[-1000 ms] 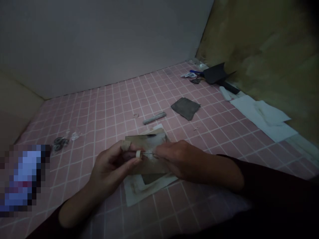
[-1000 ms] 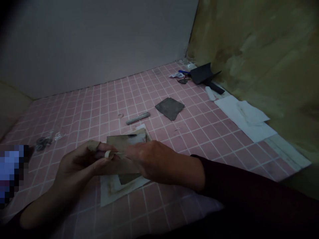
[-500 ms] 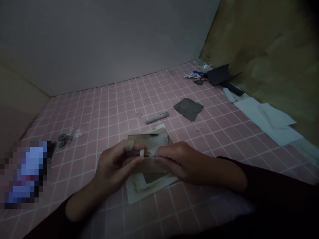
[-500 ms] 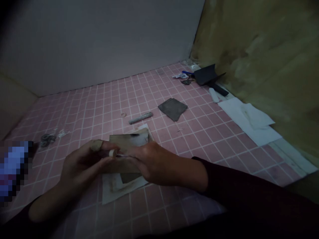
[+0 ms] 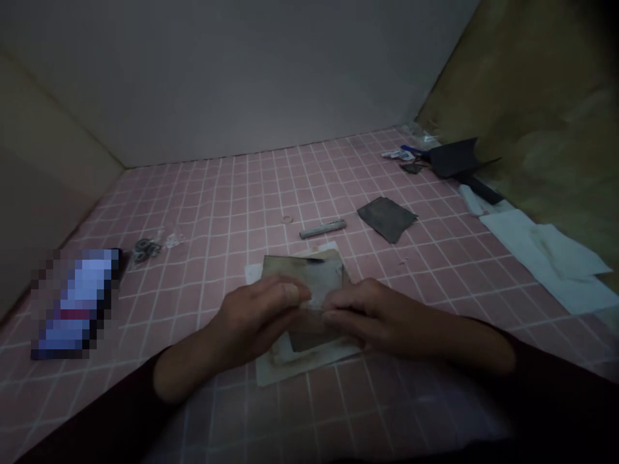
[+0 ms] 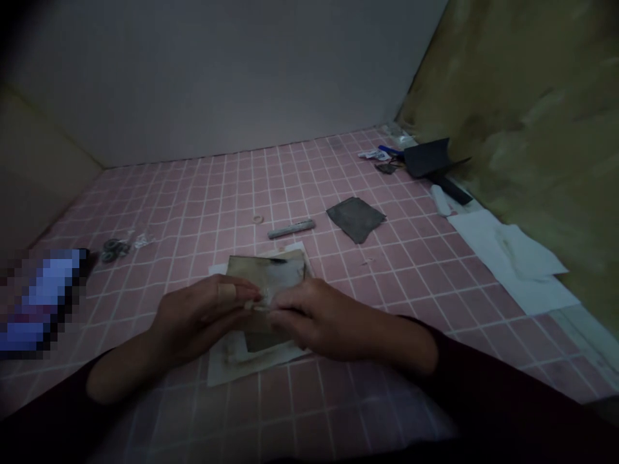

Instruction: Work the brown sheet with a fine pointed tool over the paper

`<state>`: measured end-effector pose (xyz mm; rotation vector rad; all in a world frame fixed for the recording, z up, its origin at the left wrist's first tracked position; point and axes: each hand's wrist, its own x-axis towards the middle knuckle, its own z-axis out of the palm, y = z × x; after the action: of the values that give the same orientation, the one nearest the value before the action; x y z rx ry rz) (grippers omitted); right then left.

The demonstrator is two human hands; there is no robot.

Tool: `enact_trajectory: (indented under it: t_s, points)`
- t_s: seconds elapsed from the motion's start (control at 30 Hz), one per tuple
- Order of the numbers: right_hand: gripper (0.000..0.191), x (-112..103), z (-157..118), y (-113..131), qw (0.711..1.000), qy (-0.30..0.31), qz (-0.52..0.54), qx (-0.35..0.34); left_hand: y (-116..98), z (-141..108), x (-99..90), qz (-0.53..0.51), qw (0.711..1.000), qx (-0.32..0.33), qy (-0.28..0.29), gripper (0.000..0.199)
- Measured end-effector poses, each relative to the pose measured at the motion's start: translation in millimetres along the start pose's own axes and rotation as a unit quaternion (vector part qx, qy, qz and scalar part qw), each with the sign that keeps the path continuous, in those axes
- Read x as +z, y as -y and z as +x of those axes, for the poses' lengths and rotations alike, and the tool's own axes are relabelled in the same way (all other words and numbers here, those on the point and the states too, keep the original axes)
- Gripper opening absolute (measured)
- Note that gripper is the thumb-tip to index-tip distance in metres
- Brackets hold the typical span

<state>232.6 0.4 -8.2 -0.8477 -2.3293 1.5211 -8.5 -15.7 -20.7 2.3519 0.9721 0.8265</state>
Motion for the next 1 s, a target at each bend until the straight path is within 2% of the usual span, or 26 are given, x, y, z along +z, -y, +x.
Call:
enact_trajectory:
  t_s: [0.07,0.1,0.17,0.27,0.33,0.43,0.5,0.57,0.63,0.7,0.77,0.83,0.9,0.93,0.97,1.0]
  points:
    - [0.037,-3,0,0,0.999,0.032,0.033,0.01,1,1,0.4,0.01,1.0,0.021,0.007,0.021]
    - [0.034,-2,0,-1,1.0,0.005,0.011,0.0,1,2,0.0,0.002,1.0,0.011,-0.002,0.018]
    - [0.024,4,-1,-5,0.99,-0.099,-0.093,-0.036,-3,5,-1.5,-0.044,0.999,-0.02,-0.012,0.013]
    - [0.018,12,-4,-8,0.973,-0.131,-0.179,-0.063,-7,7,-3.0,-0.1,0.993,-0.059,-0.021,0.01]
    - [0.02,10,-4,-5,0.983,-0.102,-0.146,-0.033,-7,7,-2.3,-0.07,0.997,-0.039,-0.023,0.01]
    - [0.033,1,-2,3,0.999,0.012,-0.003,0.035,-3,4,-0.2,-0.008,1.0,0.027,0.003,0.011]
    - [0.037,-3,-1,4,0.998,0.036,0.031,0.044,-1,3,0.3,-0.004,0.999,0.036,0.01,0.011]
    - [0.034,0,0,1,0.999,-0.031,-0.041,0.012,-2,3,-0.3,-0.027,1.0,0.009,0.0,0.011]
    - [0.026,6,-1,-4,0.983,-0.107,-0.144,-0.039,-4,5,-1.3,-0.066,0.997,-0.031,-0.009,0.012]
    - [0.022,10,-1,-8,0.971,-0.124,-0.194,-0.067,-5,6,-1.7,-0.099,0.994,-0.055,-0.011,0.013]
    - [0.023,9,-1,-6,0.98,-0.099,-0.169,-0.047,-5,5,-1.3,-0.089,0.995,-0.049,-0.012,0.011]
    - [0.03,3,0,-1,0.997,-0.03,-0.072,0.013,-3,4,-0.7,-0.045,0.999,-0.005,0.001,0.01]
    - [0.035,-3,0,3,0.996,0.053,0.04,0.067,-1,2,-0.6,-0.006,0.999,0.04,0.021,0.012]
    - [0.037,-5,0,5,0.992,0.073,0.066,0.077,-1,2,-0.9,0.001,0.998,0.05,0.026,0.013]
    - [0.037,-5,0,5,0.994,0.065,0.062,0.07,-1,2,-1.4,-0.003,0.998,0.049,0.025,0.013]
    - [0.034,-4,0,4,0.998,0.031,0.026,0.05,-2,2,-2.1,-0.018,0.999,0.034,0.018,0.012]
